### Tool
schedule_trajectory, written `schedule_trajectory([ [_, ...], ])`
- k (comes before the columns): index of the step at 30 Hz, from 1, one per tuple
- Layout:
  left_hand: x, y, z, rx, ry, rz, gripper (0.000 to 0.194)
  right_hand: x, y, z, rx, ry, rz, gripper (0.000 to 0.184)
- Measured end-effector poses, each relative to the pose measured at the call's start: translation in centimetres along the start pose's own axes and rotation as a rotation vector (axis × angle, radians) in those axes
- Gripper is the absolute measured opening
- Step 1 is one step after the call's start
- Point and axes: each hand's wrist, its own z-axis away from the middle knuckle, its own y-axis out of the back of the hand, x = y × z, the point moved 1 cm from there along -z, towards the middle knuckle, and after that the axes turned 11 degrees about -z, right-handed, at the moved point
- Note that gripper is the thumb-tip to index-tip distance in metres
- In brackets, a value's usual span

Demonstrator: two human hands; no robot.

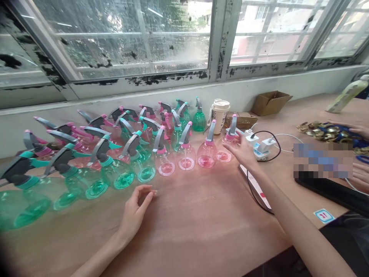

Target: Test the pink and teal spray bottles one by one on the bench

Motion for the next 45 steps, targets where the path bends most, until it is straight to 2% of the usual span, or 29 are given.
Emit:
schedule_trajectory([
  [4, 0.0, 0.0, 0.1, -0.001, -0.023, 0.003, 0.031, -0.2, 0.1, 0.1, 0.008, -0.009, 0.05, 0.063],
  [7, 0.1, 0.1, 0.1, -0.003, -0.035, 0.001, 0.03, -0.4, 0.7, 1.5, 0.03, 0.002, 0.084, 0.06],
  [12, 0.2, 0.2, 0.3, 0.001, -0.076, -0.022, 0.027, -1.2, 1.8, 5.4, 0.033, 0.053, 0.136, 0.063],
  [16, 0.3, 0.1, 0.4, 0.037, -0.147, -0.08, 0.024, -2.9, 1.6, 9.9, 0.001, 0.076, 0.111, 0.062],
  [19, 0.2, -0.1, 0.7, 0.05, -0.233, -0.147, 0.022, -5.4, 0.0, 13.8, -0.073, 0.117, 0.003, 0.056],
  [22, 0.6, 0.1, 1.4, 0.059, -0.417, -0.154, 0.021, -8.5, -3.1, 17.3, -0.29, 0.172, -0.162, 0.046],
  [25, 1.9, 0.8, 2.1, 0.076, -0.646, -0.086, 0.033, -11.0, -6.7, 19.7, -0.46, 0.19, -0.316, 0.05],
  [28, 3.5, 1.8, 2.5, 0.111, -0.751, -0.054, 0.049, -12.3, -10.2, 20.7, -0.539, 0.258, -0.416, 0.055],
  [31, 4.6, 2.9, 2.5, 0.123, -0.651, -0.063, 0.052, -12.7, -12.8, 20.9, -0.607, 0.364, -0.497, 0.055],
  [35, 5.3, 4.5, 2.4, 0.123, -0.512, -0.064, 0.056, -12.8, -14.8, 20.5, -0.673, 0.437, -0.548, 0.051],
  [39, 5.8, 5.4, 2.3, 0.146, -0.447, -0.044, 0.054, -12.6, -15.6, 20.4, -0.759, 0.481, -0.53, 0.062],
  [42, 6.2, 5.2, 2.0, 0.138, -0.401, 0.004, 0.045, -12.5, -15.8, 20.3, -0.853, 0.486, -0.519, 0.071],
  [45, 6.2, 4.9, 1.7, 0.13, -0.396, 0.038, 0.037, -12.2, -15.6, 19.7, -0.949, 0.461, -0.491, 0.088],
])
